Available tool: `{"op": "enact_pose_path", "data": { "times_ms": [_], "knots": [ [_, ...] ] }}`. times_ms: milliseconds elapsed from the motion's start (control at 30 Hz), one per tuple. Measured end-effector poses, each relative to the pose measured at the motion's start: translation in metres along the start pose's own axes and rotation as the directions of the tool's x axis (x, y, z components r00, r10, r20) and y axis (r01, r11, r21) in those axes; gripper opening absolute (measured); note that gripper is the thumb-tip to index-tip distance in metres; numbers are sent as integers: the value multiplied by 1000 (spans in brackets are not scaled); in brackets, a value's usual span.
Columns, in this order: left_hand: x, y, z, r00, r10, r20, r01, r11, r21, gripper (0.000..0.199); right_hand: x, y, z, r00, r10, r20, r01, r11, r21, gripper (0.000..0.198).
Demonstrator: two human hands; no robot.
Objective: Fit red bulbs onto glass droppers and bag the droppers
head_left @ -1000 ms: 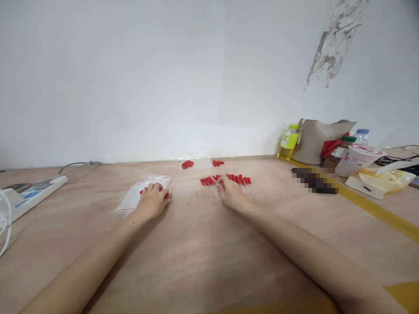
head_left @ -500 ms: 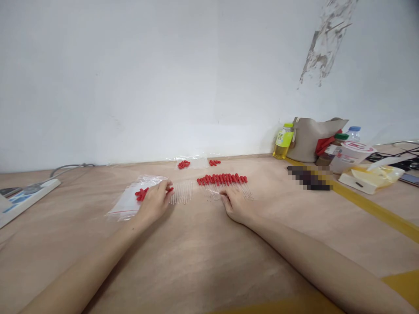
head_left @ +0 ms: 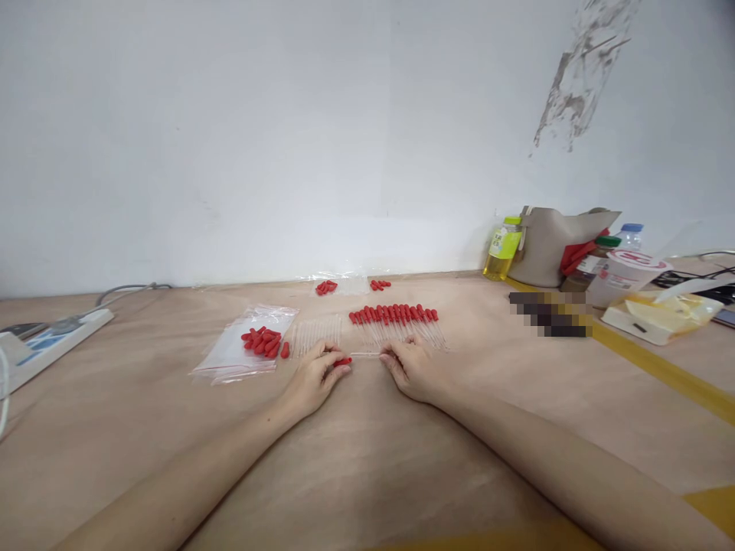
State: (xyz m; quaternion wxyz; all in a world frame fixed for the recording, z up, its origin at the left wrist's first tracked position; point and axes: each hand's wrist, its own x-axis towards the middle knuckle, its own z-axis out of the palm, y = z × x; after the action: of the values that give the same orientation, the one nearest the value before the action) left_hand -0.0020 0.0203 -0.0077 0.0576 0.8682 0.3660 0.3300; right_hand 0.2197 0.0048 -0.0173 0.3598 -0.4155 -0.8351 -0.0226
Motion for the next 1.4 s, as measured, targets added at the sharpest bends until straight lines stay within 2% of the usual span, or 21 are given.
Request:
{"op": "enact_pose_path", "data": {
  "times_ms": [300, 433, 633, 867, 1100, 1400],
  "knots": [
    [-2, -1, 1, 1000, 20, -1, -20, 1000, 4, 17, 1, -1, -2, 997, -37, 62, 37, 999, 2, 16],
    [-2, -2, 0, 997, 72, 32, -74, 996, 55, 18, 2, 2, -3, 996, -16, 86, 12, 999, 40, 16],
    [-3, 3, -1, 987, 124, 100, -127, 991, 34, 21, 3, 7, -2, 993, -20, 114, 18, 1000, 22, 15],
    [-3, 2, 0, 990, 119, 70, -121, 992, 35, 20, 1, 2, -2, 995, -57, 78, 64, 994, -92, 19],
    [-3, 1, 1, 989, 143, 30, -143, 989, 21, 20, 2, -4, -4, 992, -25, 121, 40, 992, -120, 26],
    [-3, 0, 1, 982, 175, 64, -175, 984, 3, 22, 4, -10, -1, 980, 8, 200, -10, 1000, 6, 25]
  ]
}}
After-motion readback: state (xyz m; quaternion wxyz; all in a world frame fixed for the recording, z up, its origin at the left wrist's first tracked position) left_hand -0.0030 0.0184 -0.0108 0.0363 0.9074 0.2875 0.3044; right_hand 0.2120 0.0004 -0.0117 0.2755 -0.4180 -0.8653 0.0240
